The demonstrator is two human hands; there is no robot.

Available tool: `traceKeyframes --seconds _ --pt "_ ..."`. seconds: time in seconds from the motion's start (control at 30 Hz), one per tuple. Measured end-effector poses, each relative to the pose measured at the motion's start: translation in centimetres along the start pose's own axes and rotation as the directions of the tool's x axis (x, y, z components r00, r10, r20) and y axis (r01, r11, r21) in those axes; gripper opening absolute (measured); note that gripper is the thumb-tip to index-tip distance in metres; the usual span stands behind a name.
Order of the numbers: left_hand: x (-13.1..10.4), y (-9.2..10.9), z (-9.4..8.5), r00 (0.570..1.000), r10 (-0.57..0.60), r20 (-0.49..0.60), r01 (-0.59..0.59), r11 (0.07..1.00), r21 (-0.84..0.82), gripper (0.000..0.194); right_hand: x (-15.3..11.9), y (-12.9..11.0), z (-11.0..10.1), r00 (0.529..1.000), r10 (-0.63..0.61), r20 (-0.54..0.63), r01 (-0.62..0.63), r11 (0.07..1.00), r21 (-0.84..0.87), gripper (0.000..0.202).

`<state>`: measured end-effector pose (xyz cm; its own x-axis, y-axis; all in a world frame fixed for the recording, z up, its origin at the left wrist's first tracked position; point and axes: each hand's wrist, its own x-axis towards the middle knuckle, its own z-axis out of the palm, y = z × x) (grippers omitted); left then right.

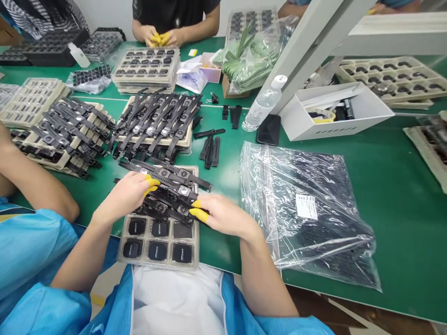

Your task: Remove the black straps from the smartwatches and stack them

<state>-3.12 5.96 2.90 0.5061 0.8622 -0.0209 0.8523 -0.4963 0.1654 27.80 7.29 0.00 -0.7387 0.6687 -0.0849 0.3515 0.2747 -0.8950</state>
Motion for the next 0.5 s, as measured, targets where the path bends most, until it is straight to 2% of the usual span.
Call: traceKeyframes --seconds 0.07,0.2,0.27,0.5 --pt "-1.1 0.4 0.2 0.996 0.029 0.082 -0.021 0.995 -0.097 0.023 -0.4 -0.3 0.1 0.995 0.032 0.098 -0.034 0.999 0.016 0.018" --pt "-2.8 2.0 0.9 0.961 0.196 0.196 -0.142 0.956 -0.257 0.024 -0.9 -0.2 0.1 0.955 0.093 0.283 -0.099 0.995 0.008 0.013" --pt "-3.3 2.7 1.6 0.953 0.236 0.192 -0.178 0.944 -0.276 0.027 -0.9 0.0 0.2 0.936 0.105 0.336 -0.124 0.992 0.037 0.011" --pt "-3.8 3.4 3.9 0.969 0.235 0.080 -0.213 0.952 -0.222 0.028 -1.1 0.8 0.1 0.897 0.225 0.381 -0.260 0.965 0.043 0.010"
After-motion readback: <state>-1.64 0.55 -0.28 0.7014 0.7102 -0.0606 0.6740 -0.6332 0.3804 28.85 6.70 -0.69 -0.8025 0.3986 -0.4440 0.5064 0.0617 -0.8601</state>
